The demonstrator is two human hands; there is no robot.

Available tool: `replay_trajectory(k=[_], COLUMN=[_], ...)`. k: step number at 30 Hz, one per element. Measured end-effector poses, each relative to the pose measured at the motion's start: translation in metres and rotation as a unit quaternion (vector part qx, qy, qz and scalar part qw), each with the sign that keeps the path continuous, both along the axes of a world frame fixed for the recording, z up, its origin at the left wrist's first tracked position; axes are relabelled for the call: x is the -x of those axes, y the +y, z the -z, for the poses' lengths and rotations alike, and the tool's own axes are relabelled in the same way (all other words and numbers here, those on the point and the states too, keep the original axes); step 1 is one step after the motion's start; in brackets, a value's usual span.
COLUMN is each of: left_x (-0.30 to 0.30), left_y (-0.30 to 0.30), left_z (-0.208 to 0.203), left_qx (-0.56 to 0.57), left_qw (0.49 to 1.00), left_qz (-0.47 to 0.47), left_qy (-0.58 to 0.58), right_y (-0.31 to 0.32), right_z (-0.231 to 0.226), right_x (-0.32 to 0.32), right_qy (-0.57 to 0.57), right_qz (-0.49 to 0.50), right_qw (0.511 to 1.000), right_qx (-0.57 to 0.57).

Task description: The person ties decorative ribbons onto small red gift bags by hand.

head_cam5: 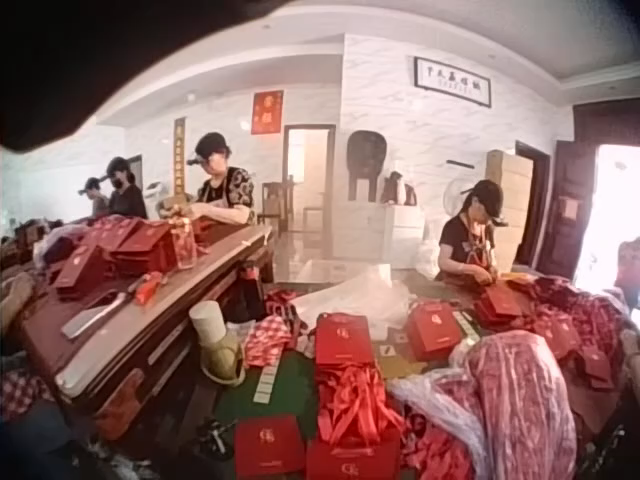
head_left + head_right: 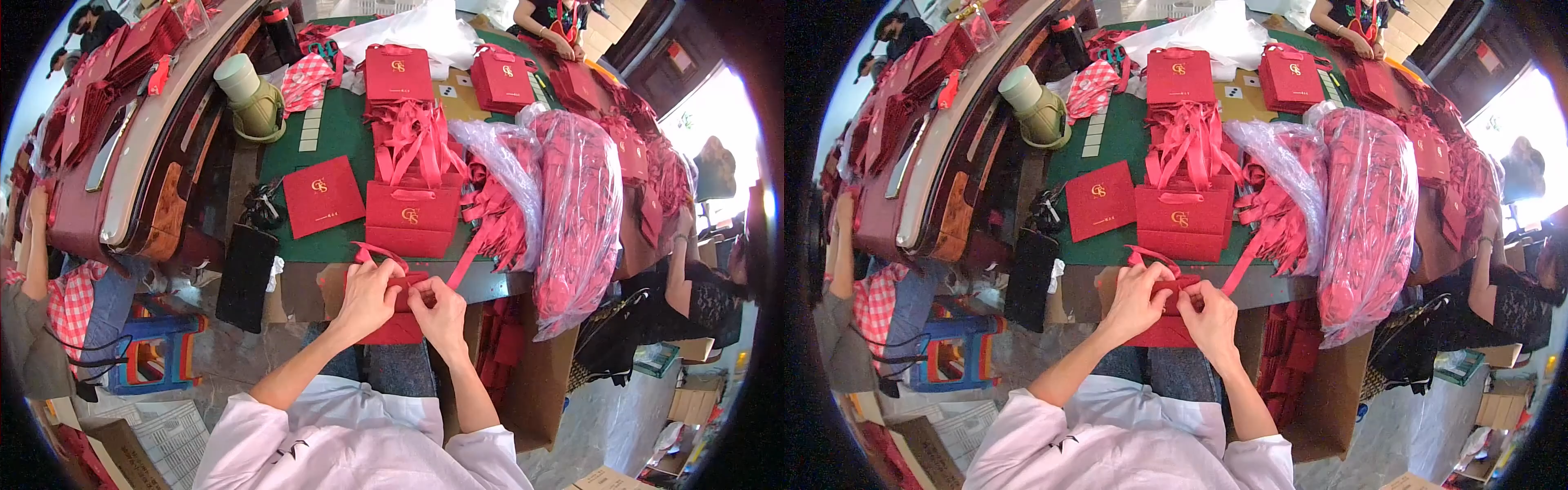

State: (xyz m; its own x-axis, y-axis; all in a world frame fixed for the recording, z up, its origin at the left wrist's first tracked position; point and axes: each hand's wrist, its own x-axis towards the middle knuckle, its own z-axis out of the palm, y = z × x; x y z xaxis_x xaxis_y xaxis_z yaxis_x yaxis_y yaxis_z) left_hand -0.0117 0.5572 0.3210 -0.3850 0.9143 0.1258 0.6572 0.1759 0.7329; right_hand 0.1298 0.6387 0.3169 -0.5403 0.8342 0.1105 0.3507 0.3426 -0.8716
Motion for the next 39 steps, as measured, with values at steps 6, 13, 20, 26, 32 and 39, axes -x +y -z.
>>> replay_trajectory(k=[6,13,20,26,32,39], left_x=[-0.014,-0.010,-0.003,-0.014,-0.018,-0.022], left_y=[-0.001,-0.002,-0.005,-0.008,-0.009,-0.010], left_z=[-0.003,-0.005,-0.002,-0.002,-0.010,-0.005], left_qx=[-0.026,-0.055,-0.054,-0.059,-0.088,-0.149], left_qw=[0.999,0.998,0.998,0.998,0.995,0.970], left_qz=[-0.017,-0.015,0.017,0.028,0.033,0.067], left_qy=[0.043,0.036,-0.009,-0.012,0.030,0.182], right_y=[-0.001,-0.004,0.015,0.039,0.056,0.075], right_z=[-0.006,-0.009,-0.015,-0.020,-0.032,-0.032], right_x=[0.005,0.005,-0.004,-0.012,-0.014,-0.014], right_qy=[-0.060,-0.001,0.059,-0.029,-0.040,-0.095], right_qz=[-0.011,-0.005,-0.029,-0.124,-0.229,-0.341], right_qw=[0.997,0.993,0.997,0.992,0.968,0.935], right_qx=[-0.050,-0.117,-0.039,-0.005,0.098,0.012])
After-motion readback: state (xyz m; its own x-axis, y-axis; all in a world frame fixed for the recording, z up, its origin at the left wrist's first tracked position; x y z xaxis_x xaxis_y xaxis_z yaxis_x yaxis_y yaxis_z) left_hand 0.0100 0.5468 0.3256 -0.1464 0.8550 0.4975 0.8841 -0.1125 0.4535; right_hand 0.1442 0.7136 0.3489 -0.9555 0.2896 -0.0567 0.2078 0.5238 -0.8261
